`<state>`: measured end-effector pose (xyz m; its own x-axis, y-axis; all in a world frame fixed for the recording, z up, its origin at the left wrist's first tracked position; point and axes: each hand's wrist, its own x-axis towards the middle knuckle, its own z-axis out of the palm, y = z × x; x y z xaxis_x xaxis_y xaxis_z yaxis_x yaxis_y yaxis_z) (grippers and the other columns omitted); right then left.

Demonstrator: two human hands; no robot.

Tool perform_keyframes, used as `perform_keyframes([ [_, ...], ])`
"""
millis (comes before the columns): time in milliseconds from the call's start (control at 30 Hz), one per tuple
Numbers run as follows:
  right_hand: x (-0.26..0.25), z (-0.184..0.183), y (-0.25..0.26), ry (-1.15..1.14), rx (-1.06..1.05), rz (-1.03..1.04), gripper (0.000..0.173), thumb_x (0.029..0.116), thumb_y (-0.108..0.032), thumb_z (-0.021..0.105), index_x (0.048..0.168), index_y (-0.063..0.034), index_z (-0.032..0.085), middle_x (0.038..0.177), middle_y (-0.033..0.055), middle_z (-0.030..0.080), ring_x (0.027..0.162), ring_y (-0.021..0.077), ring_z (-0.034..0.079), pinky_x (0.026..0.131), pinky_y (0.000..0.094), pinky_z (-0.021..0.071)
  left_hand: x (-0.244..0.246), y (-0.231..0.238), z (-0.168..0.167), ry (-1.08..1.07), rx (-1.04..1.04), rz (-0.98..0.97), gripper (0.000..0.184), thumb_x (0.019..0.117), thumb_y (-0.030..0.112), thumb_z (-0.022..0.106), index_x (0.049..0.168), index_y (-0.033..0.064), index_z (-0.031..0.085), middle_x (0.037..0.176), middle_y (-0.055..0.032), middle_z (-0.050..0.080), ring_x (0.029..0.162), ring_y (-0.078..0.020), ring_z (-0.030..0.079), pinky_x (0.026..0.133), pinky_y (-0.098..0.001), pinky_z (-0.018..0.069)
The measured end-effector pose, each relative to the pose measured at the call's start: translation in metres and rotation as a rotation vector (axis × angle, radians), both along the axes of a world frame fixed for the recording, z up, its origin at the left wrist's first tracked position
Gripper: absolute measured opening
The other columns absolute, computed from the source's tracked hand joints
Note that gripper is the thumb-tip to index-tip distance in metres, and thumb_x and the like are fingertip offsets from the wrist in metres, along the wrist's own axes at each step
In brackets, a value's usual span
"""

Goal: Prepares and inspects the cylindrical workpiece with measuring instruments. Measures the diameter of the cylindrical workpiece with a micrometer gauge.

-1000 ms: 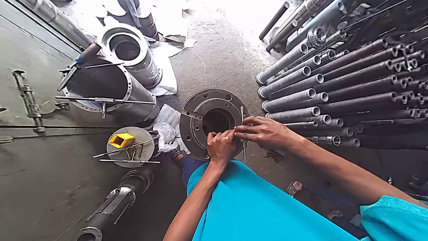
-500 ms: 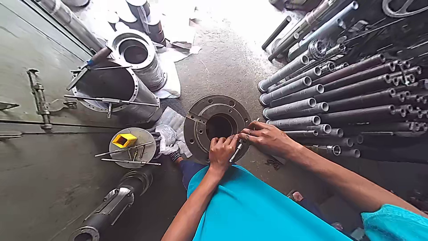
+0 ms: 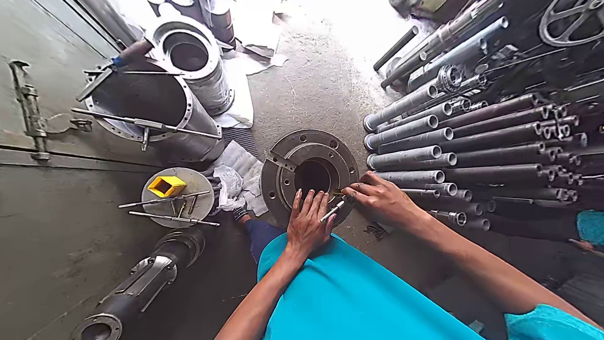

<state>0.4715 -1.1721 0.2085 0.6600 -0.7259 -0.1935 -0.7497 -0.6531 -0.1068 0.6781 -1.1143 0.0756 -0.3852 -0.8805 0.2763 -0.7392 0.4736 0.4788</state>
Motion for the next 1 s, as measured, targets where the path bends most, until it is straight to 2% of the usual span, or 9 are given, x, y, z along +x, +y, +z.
perform_keyframes([
  [200, 0.005, -0.001, 0.005, 0.031, 0.012, -0.094, 0.026, 0.0983, -0.022, 0.058, 0.114, -0.0095, 0.075, 0.093, 0.0092, 0.074, 0.093, 0.0322, 0.069, 0.079, 0.0432, 0.0567, 0.0, 0.0, 0.001, 0.002, 0.006, 0.003, 0.049, 0.103, 0.047, 0.042, 0.131, 0.0179, 0.07, 0.137, 0.0005, 0.068, 0.135, -0.0243, 0.057, 0.121, -0.0556, 0.0284],
  [300, 0.008, -0.001, 0.008, 0.046, 0.029, -0.167, 0.029, 0.0985, -0.027, 0.058, 0.116, -0.0104, 0.074, 0.092, 0.0089, 0.073, 0.093, 0.0325, 0.067, 0.08, 0.0435, 0.0556, -0.001, 0.0, 0.001, 0.011, 0.005, 0.005, 0.047, 0.1022, 0.045, 0.044, 0.128, 0.0168, 0.071, 0.135, 0.0006, 0.068, 0.134, -0.0245, 0.058, 0.121, -0.0557, 0.0285],
  [400, 0.011, -0.003, 0.01, 0.033, 0.016, -0.217, 0.03, 0.097, -0.027, 0.057, 0.113, -0.0095, 0.074, 0.087, 0.0088, 0.072, 0.088, 0.0309, 0.068, 0.081, 0.0436, 0.0539, -0.001, -0.001, 0.001, 0.02, 0.006, 0.003, 0.045, 0.1011, 0.045, 0.047, 0.124, 0.0158, 0.073, 0.132, 0.0002, 0.07, 0.132, -0.0247, 0.058, 0.121, -0.056, 0.0286],
  [467, 0.013, -0.005, 0.013, 0.038, -0.001, -0.249, 0.031, 0.0973, -0.028, 0.056, 0.113, -0.0082, 0.074, 0.088, 0.0095, 0.072, 0.089, 0.0316, 0.068, 0.084, 0.0443, 0.054, -0.001, -0.001, 0.002, 0.019, 0.006, 0.004, 0.047, 0.1016, 0.045, 0.046, 0.125, 0.0149, 0.072, 0.131, -0.0009, 0.071, 0.132, -0.025, 0.059, 0.121, -0.0559, 0.0281],
  [567, 0.016, -0.009, 0.019, 0.024, -0.036, -0.305, 0.032, 0.0966, -0.029, 0.056, 0.111, -0.007, 0.074, 0.084, 0.0099, 0.07, 0.087, 0.0326, 0.067, 0.081, 0.045, 0.053, -0.001, -0.001, 0.002, 0.027, 0.015, 0.004, 0.046, 0.1017, 0.045, 0.046, 0.127, 0.0156, 0.071, 0.128, -0.0016, 0.071, 0.13, -0.0254, 0.06, 0.12, -0.0566, 0.0295],
  [700, 0.023, -0.009, 0.023, 0.022, -0.045, -0.404, 0.033, 0.0955, -0.031, 0.058, 0.107, -0.0044, 0.074, 0.08, 0.0105, 0.07, 0.08, 0.0318, 0.067, 0.078, 0.0459, 0.0527, -0.001, -0.001, 0.001, 0.015, 0.04, -0.008, 0.048, 0.1018, 0.046, 0.046, 0.132, 0.0162, 0.068, 0.137, -0.0003, 0.067, 0.134, -0.0251, 0.057, 0.121, -0.0573, 0.0285],
  [933, 0.047, -0.006, 0.027, 0.053, -0.016, -0.685, 0.031, 0.0945, -0.033, 0.063, 0.095, -0.0025, 0.072, 0.076, 0.0127, 0.07, 0.077, 0.0339, 0.068, 0.074, 0.0492, 0.053, -0.001, -0.002, 0.002, 0.022, 0.037, -0.011, 0.048, 0.101, 0.046, 0.048, 0.133, 0.016, 0.068, 0.137, -0.0003, 0.067, 0.133, -0.0242, 0.057, 0.121, -0.0576, 0.0275],
  [1000, 0.054, -0.004, 0.026, 0.067, 0.014, -0.756, 0.032, 0.0941, -0.033, 0.065, 0.096, -0.0015, 0.072, 0.076, 0.0142, 0.07, 0.078, 0.0359, 0.068, 0.073, 0.0508, 0.0531, 0.0, -0.002, 0.003, 0.042, 0.047, -0.016, 0.048, 0.1018, 0.046, 0.047, 0.134, 0.0157, 0.067, 0.138, -0.0004, 0.066, 0.134, -0.0237, 0.057, 0.121, -0.0576, 0.0267],
])
